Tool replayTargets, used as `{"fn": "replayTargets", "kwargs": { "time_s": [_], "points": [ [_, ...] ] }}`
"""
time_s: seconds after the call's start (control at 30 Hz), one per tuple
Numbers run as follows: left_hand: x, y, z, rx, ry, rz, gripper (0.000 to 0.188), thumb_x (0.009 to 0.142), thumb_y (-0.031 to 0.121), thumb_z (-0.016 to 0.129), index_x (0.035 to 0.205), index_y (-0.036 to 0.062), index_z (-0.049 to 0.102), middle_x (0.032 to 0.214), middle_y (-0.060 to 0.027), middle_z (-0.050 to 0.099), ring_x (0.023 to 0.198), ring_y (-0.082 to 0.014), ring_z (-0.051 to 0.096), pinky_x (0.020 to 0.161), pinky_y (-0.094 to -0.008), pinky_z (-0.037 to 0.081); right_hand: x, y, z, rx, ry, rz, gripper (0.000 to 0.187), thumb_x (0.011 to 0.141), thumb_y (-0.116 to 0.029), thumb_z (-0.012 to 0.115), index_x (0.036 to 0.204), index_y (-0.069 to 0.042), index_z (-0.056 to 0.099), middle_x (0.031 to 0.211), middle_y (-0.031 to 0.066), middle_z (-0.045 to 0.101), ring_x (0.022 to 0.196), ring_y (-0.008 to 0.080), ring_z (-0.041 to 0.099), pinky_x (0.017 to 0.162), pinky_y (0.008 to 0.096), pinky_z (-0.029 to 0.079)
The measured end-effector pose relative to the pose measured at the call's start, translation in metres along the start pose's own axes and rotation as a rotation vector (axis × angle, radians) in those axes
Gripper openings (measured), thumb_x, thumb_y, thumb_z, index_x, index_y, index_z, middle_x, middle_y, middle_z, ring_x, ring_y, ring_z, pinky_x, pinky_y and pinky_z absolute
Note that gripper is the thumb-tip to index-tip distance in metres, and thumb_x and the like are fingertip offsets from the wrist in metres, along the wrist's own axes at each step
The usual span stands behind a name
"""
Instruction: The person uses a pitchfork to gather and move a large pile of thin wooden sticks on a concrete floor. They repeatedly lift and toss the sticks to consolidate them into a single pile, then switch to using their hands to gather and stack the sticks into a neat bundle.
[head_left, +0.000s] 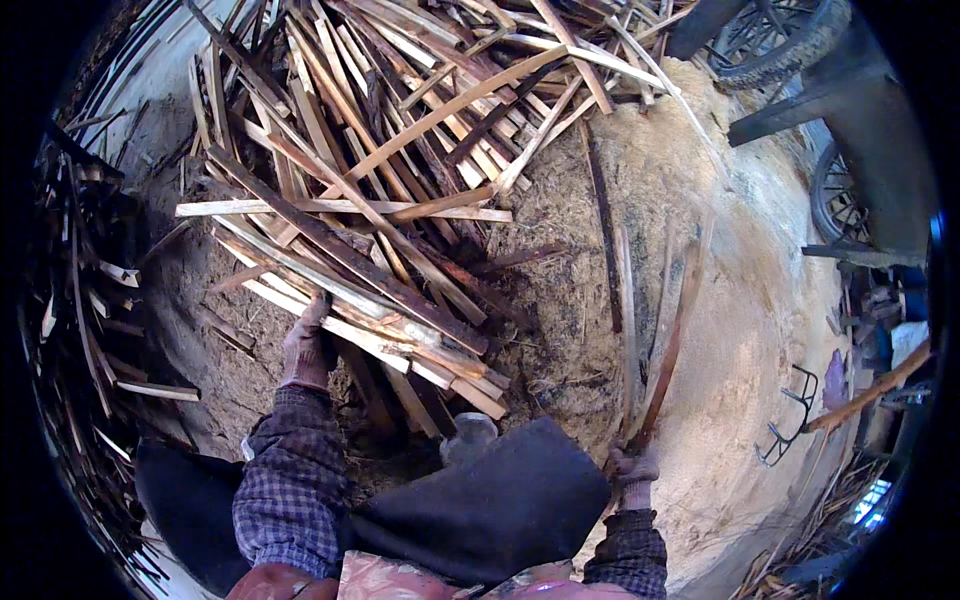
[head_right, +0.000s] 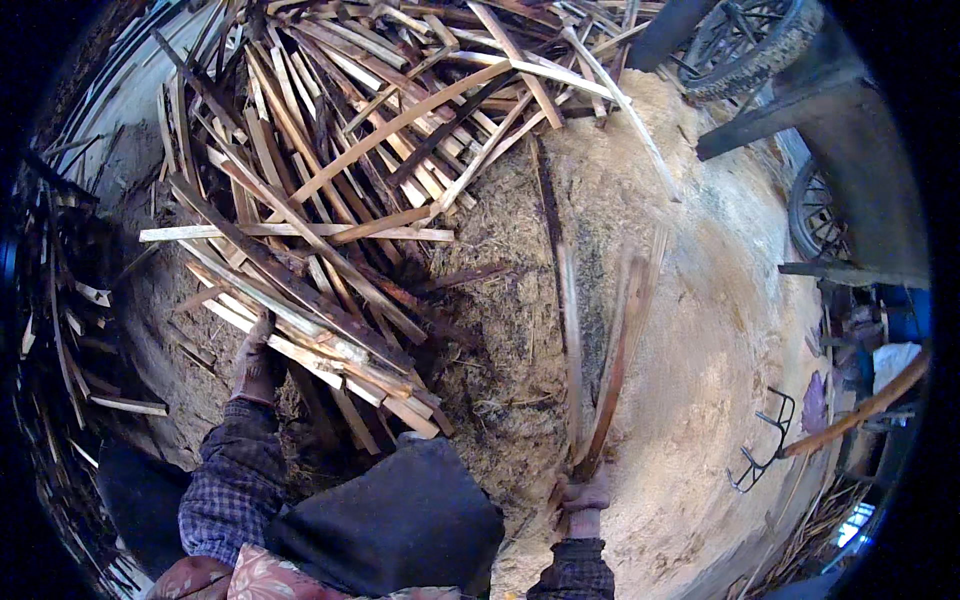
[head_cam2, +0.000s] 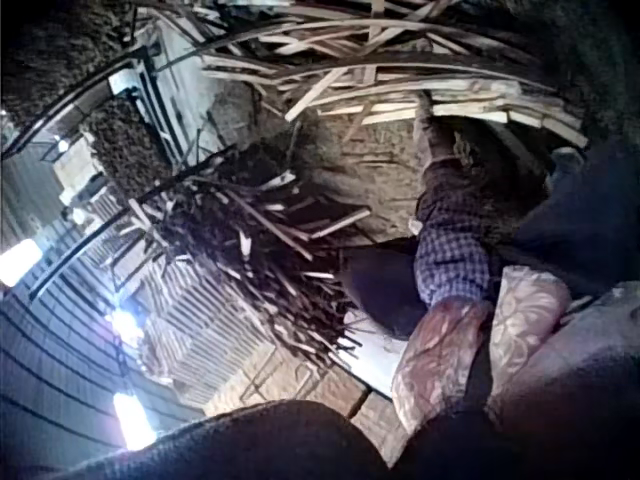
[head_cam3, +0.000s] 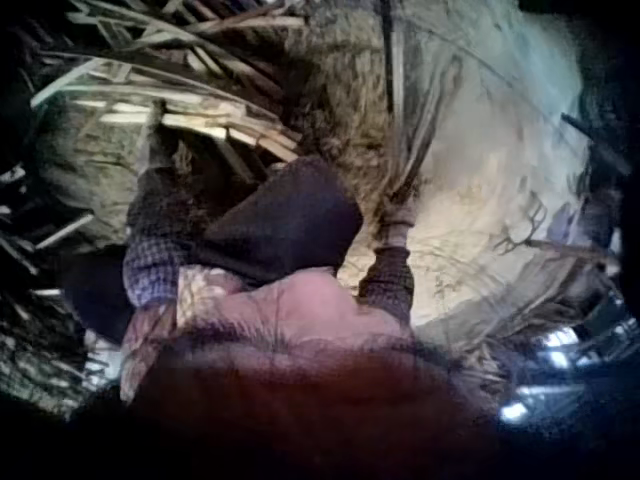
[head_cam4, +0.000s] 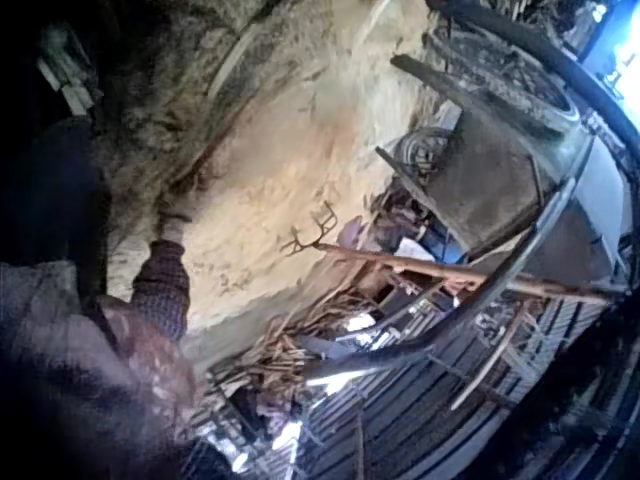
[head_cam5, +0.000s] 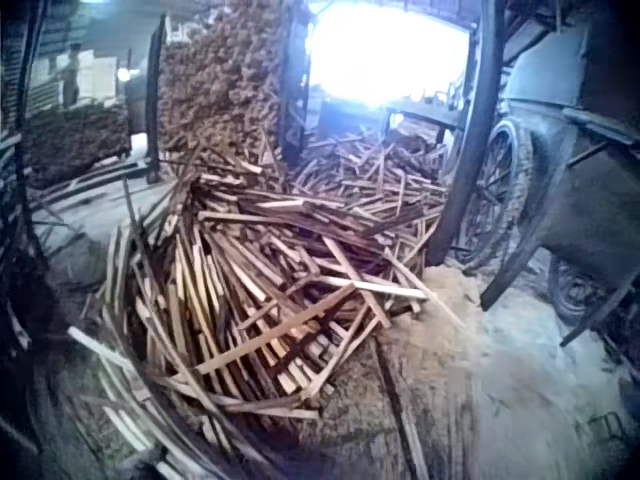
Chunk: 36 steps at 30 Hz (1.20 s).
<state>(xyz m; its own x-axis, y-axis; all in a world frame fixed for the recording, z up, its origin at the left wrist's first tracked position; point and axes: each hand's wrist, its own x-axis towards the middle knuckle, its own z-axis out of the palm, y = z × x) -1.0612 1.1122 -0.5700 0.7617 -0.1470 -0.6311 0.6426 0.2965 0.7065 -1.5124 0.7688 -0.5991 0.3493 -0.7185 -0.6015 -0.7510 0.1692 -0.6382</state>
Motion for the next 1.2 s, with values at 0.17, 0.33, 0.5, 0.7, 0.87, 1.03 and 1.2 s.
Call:
{"fn": "replayTargets", "kwargs": {
  "time_s": [0.17,0.33,0.5,0.7,0.87,1.03,1.2],
  "points": [
    [-0.003,0.002,-0.007,-0.035,-0.013,0.010,0.053,0.080,0.037,0.065,0.118,0.0016,0.053,0.111,-0.0075,0.057,0.097,-0.0188,0.053,0.085,-0.0305,0.041,-0.042,-0.194,0.093,0.173,-0.192,-0.520,0.069,0.071,-0.022,0.073,0.129,-0.006,0.039,0.119,0.0113,0.052,0.103,0.0212,0.056,0.081,0.0310,0.048],
    [0.000,-0.005,-0.004,0.068,-0.021,0.079,0.068,0.076,0.055,0.063,0.119,0.0026,0.052,0.100,-0.0074,0.059,0.081,-0.0194,0.056,0.071,-0.0293,0.045,-0.034,-0.373,0.207,-0.500,-0.200,-0.801,0.075,0.074,-0.047,0.065,0.130,-0.005,0.038,0.113,0.0182,0.054,0.104,0.0301,0.055,0.087,0.0383,0.044],
    [-0.007,0.013,-0.002,-0.100,-0.092,-0.042,0.081,0.076,0.059,0.061,0.128,-0.0005,0.042,0.116,-0.0096,0.053,0.101,-0.0202,0.052,0.087,-0.0313,0.042,-0.041,-0.402,0.268,-1.038,-0.327,-0.507,0.097,0.069,-0.066,0.057,0.140,-0.010,0.022,0.134,0.0182,0.038,0.120,0.0309,0.045,0.099,0.0478,0.033],
    [-0.009,0.019,0.008,-0.052,0.030,0.009,0.061,0.080,0.052,0.060,0.115,0.0019,0.056,0.113,-0.0093,0.058,0.098,-0.0215,0.056,0.085,-0.0329,0.044,-0.024,-0.363,0.235,-0.253,-0.360,-0.803,0.077,0.073,-0.043,0.069,0.133,-0.006,0.038,0.124,0.0162,0.050,0.114,0.0278,0.049,0.097,0.0397,0.037],
    [-0.002,0.013,0.017,-0.147,0.071,0.003,0.057,0.079,0.045,0.065,0.115,0.0018,0.055,0.114,-0.0087,0.057,0.099,-0.0216,0.056,0.089,-0.0339,0.043,0.111,-0.299,0.148,-0.763,0.586,-0.309,0.081,0.073,-0.061,0.059,0.129,-0.004,0.042,0.126,0.0221,0.045,0.116,0.0352,0.045,0.096,0.0457,0.037],
    [0.002,0.008,0.021,-0.169,0.051,0.080,0.058,0.079,0.040,0.066,0.120,0.0013,0.051,0.117,-0.0087,0.056,0.105,-0.0219,0.054,0.095,-0.0363,0.040,0.157,-0.204,0.118,-0.894,0.489,-0.114,0.078,0.077,-0.058,0.055,0.132,-0.005,0.039,0.135,0.0192,0.037,0.124,0.0331,0.037,0.098,0.0507,0.033],
    [0.015,-0.005,0.011,-0.140,0.091,0.094,0.056,0.083,0.042,0.061,0.125,0.0072,0.047,0.117,-0.0086,0.055,0.105,-0.0241,0.054,0.093,-0.0388,0.042,0.060,-0.056,0.066,-0.545,0.458,0.162,0.058,0.078,-0.035,0.065,0.122,-0.002,0.049,0.125,0.0185,0.049,0.114,0.0315,0.048,0.090,0.0419,0.041]
  ]
}}
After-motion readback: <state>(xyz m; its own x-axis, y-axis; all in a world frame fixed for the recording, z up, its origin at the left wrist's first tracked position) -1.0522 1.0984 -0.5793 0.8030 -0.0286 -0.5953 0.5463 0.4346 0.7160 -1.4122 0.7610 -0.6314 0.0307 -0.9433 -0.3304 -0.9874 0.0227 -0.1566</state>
